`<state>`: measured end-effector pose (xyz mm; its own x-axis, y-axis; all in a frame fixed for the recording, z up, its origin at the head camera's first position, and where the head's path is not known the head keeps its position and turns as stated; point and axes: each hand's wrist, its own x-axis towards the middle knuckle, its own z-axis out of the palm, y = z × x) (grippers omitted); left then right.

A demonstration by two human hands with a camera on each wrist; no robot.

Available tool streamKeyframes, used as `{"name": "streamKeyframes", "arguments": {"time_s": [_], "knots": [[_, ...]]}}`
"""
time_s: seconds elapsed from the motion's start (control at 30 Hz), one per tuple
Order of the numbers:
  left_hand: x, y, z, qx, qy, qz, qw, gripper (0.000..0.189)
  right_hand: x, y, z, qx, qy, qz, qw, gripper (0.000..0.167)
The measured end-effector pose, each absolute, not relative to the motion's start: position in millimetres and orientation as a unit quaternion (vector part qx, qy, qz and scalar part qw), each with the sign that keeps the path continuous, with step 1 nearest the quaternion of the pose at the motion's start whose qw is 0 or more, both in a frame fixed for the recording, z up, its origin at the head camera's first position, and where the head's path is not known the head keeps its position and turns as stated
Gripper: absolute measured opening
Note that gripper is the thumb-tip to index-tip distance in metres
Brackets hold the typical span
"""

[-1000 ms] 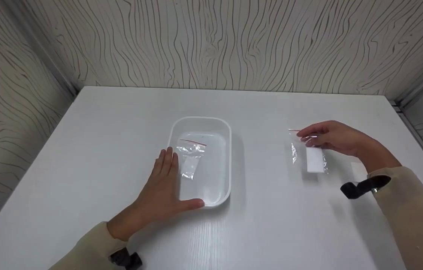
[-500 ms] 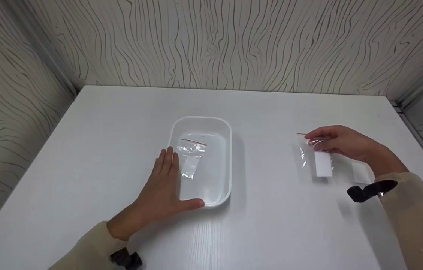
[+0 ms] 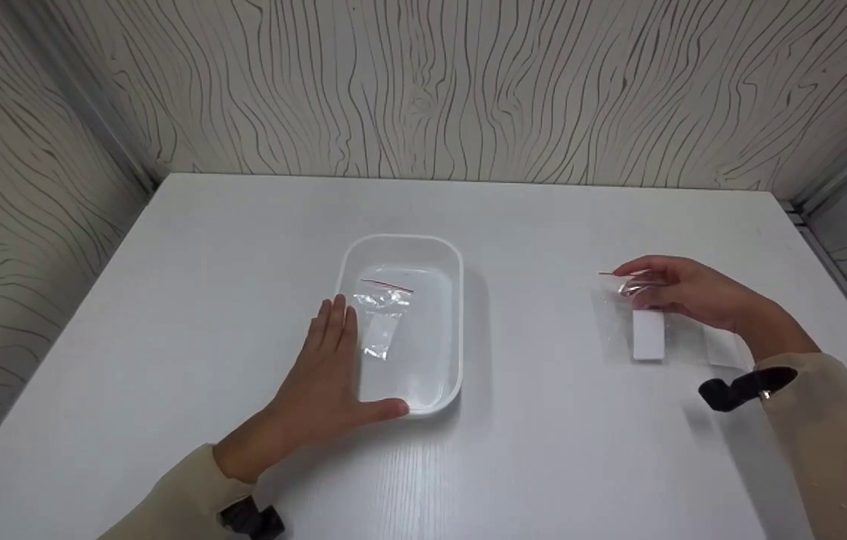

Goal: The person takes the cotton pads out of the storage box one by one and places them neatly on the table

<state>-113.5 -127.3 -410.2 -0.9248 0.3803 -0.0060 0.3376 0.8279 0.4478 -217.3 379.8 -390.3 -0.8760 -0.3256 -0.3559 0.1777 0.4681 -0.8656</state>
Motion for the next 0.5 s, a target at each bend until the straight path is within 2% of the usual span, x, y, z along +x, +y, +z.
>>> {"name": "streamKeyframes", "arguments": {"time_s": [0.27, 0.5], "knots": [[-112.5, -127.3, -409.2, 0.180, 0.953, 0.238, 0.057, 0.135, -216.5, 383.2, -395.3, -0.032, 0.825, -0.507, 0.248, 0.073], [-112.8, -126.7, -408.4, 0.181, 0.953, 0.235, 0.056, 0.134, -217.1, 385.3, -396.3, -0.039, 0.832, -0.494, 0.250, 0.062]]}}
